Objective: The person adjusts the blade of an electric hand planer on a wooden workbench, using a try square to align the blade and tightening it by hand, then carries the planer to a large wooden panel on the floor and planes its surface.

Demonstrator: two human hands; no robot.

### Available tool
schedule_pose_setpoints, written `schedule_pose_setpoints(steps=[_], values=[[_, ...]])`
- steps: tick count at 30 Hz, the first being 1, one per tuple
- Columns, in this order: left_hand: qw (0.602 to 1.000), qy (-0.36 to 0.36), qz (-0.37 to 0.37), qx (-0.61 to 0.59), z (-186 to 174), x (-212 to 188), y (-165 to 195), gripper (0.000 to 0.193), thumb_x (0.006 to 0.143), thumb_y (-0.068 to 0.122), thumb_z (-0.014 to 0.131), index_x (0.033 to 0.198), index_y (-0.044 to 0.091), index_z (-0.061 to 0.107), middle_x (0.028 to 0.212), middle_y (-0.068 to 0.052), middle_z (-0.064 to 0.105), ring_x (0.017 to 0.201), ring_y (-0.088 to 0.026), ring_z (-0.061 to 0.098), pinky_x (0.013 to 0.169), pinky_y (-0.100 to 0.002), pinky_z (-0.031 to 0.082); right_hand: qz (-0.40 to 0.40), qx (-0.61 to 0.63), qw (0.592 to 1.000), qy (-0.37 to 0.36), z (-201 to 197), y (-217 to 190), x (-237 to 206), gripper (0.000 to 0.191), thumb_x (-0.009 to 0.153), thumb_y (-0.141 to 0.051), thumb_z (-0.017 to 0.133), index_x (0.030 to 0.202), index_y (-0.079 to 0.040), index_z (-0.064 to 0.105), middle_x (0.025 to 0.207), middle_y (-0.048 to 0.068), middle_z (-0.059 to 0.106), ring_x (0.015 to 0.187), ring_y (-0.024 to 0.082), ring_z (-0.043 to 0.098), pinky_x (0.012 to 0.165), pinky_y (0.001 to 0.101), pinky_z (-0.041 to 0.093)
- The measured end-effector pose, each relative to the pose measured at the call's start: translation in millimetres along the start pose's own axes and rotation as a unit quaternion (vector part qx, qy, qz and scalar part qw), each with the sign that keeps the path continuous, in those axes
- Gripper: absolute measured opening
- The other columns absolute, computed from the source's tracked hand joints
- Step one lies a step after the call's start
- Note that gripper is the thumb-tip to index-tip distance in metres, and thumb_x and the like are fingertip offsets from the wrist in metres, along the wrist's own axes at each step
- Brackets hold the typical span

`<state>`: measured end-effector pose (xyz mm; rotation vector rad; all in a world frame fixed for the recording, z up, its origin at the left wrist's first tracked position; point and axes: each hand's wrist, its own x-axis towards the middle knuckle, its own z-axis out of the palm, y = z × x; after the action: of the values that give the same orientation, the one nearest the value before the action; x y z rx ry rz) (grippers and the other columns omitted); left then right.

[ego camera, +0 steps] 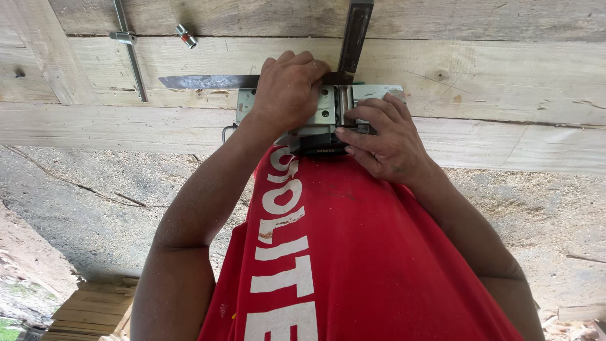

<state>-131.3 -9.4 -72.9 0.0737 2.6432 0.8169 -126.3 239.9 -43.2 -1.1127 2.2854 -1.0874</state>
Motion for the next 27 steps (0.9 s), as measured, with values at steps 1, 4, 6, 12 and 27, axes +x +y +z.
schedule_pose_setpoints(steps=[1,4,6,12,27], values=[[1.000,-0.001,-0.001,0.004,0.5,0.0,-0.1,0.020,0.096,0.014,0.063,0.112,0.014,0.076,0.098,-0.001,0.070,0.094,-0.022,0.063,0.088,-0.045,0.045,0.003,-0.005,1.000,0.006,1.6,0.0,-0.6,0.032,0.086,-0.023,0.082,0.118,-0.021,0.079,0.129,0.008,0.066,0.132,0.030,0.055,0.118,0.0550,0.036],[1.000,-0.009,-0.002,0.023,1.1,0.7,-0.3,0.023,0.095,0.015,0.063,0.113,0.014,0.076,0.097,-0.002,0.069,0.093,-0.023,0.063,0.086,-0.045,0.044,0.003,-0.009,0.999,0.032,7.6,1.0,-2.4,0.029,0.086,-0.023,0.082,0.115,-0.022,0.079,0.124,0.005,0.067,0.130,0.029,0.058,0.119,0.0548,0.037],[1.000,-0.019,-0.010,0.020,1.2,1.0,0.4,0.022,0.097,0.014,0.061,0.114,0.013,0.076,0.098,-0.002,0.069,0.093,-0.022,0.062,0.086,-0.044,0.045,-0.002,0.003,0.998,0.055,10.7,2.0,-4.1,0.026,0.089,-0.022,0.083,0.114,-0.021,0.079,0.122,0.003,0.067,0.129,0.028,0.060,0.120,0.0542,0.038],[1.000,-0.019,-0.002,0.021,1.4,1.7,2.0,0.022,0.097,0.014,0.061,0.114,0.012,0.076,0.099,-0.003,0.070,0.094,-0.023,0.062,0.086,-0.044,0.045,-0.011,-0.003,0.998,0.062,12.4,5.4,-8.1,0.026,0.086,-0.019,0.084,0.112,-0.019,0.079,0.119,0.002,0.067,0.129,0.028,0.060,0.119,0.0547,0.039],[0.996,-0.066,-0.054,0.015,-5.4,7.3,4.7,0.024,0.097,0.015,0.061,0.115,0.015,0.075,0.098,-0.001,0.069,0.086,-0.022,0.060,0.079,-0.042,0.045,0.001,0.001,0.998,0.061,11.4,6.6,-10.8,0.025,0.086,-0.024,0.084,0.110,-0.020,0.080,0.125,0.005,0.069,0.130,0.029,0.060,0.119,0.0548,0.037]])
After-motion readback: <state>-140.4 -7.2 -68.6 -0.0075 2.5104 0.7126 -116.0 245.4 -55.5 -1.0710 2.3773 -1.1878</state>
